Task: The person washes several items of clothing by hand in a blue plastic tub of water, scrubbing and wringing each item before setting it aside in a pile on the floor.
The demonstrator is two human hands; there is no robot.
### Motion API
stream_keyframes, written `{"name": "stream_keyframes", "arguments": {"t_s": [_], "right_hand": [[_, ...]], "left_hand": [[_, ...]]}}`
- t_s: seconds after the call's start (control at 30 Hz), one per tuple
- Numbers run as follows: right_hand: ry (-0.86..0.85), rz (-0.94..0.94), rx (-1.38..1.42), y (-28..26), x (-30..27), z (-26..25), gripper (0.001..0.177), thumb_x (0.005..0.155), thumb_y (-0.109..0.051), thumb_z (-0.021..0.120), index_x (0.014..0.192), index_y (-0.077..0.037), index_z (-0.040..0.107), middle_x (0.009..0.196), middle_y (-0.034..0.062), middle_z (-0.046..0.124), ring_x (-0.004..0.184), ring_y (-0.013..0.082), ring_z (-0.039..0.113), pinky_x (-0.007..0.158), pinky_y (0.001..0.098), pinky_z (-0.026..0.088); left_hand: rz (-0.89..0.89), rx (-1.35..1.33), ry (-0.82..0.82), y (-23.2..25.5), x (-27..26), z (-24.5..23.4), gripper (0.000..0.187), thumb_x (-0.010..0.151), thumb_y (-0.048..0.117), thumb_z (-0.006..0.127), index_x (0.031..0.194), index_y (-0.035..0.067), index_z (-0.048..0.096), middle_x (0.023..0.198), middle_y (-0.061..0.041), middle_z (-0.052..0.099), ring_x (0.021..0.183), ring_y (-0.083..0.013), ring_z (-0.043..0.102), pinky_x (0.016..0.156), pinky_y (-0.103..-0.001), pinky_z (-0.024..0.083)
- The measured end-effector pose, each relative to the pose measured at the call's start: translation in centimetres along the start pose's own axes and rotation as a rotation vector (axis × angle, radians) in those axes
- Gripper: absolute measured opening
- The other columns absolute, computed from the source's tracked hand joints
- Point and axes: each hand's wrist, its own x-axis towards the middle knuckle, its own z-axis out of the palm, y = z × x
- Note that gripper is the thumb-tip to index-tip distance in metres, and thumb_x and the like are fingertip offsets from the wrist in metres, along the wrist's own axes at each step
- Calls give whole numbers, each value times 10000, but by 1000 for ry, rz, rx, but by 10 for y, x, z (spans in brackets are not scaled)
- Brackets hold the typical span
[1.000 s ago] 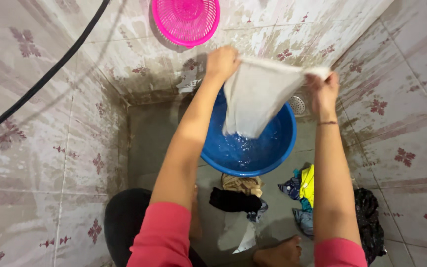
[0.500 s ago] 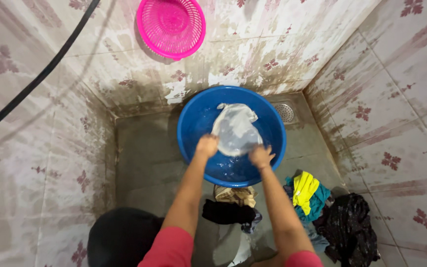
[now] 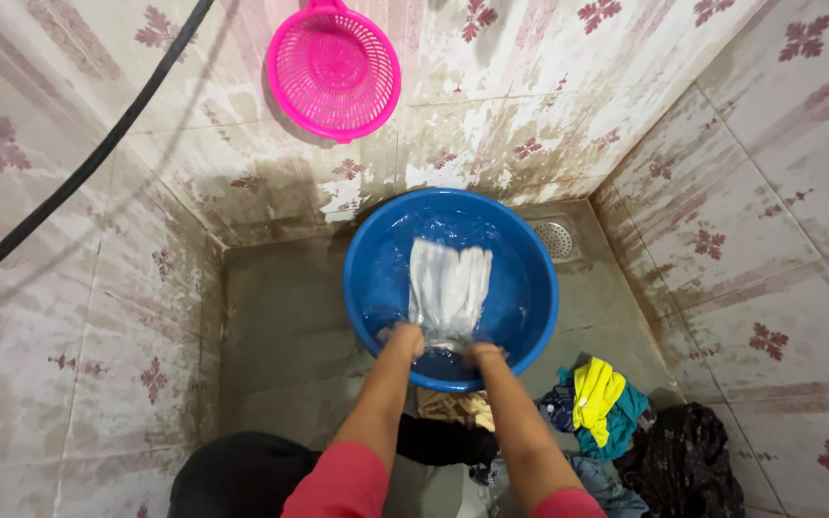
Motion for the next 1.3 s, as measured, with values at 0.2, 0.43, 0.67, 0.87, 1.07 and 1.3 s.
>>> {"name": "stream_keyframes", "arguments": {"t_s": [0.2, 0.43, 0.67, 0.87, 1.07, 1.3], "right_hand": [[210, -53, -87, 66, -23, -92, 275, 926, -347, 635, 1109, -198, 776, 1173, 79, 743, 1046, 261, 714, 962, 409, 553], [845, -2, 710, 113, -149, -239, 432, 926, -8, 553, 1328, -73, 699, 997, 206, 773, 887, 278, 753, 787, 390, 621], [844, -814, 1062, 43, -189, -249, 501, 894, 55, 673, 1371, -75, 590, 1277, 77, 664, 1131, 177, 673, 949, 312, 590], [1324, -287, 644, 16, -69, -146, 133, 876, -77, 745, 1001, -51, 708, 944, 191, 740, 870, 286, 749, 755, 384, 577], [1086, -112, 378, 1, 14, -15, 192, 925, -183, 583, 984, -33, 687, 959, 254, 707, 899, 473, 676, 792, 548, 543], [297, -7, 181, 3, 18, 19, 316, 829, -122, 578, 1105, -69, 722, 1085, 241, 701, 943, 400, 692, 818, 479, 558]], "left_hand": [[99, -15, 231, -58, 26, -100, 226, 849, 202, 628, 944, 71, 786, 1039, -194, 738, 932, -364, 724, 830, -485, 582], [215, -207, 801, -50, -5, -320, 245, 796, 319, 764, 938, 121, 777, 931, -162, 744, 901, -363, 701, 790, -486, 549], [676, -694, 827, 85, -68, -343, 183, 796, 111, 718, 971, 63, 742, 874, -113, 762, 789, -220, 758, 706, -352, 604], [559, -617, 785, 75, -33, -221, 216, 848, 277, 746, 996, 122, 771, 993, -110, 765, 924, -303, 732, 808, -403, 575], [145, -812, 756, 29, -24, -49, 178, 905, 289, 656, 942, 153, 764, 986, -120, 761, 917, -342, 725, 773, -419, 572], [-30, -560, 435, 31, -41, -7, 358, 836, 236, 697, 1189, 196, 738, 1295, -114, 688, 1191, -321, 646, 1009, -416, 517]]}}
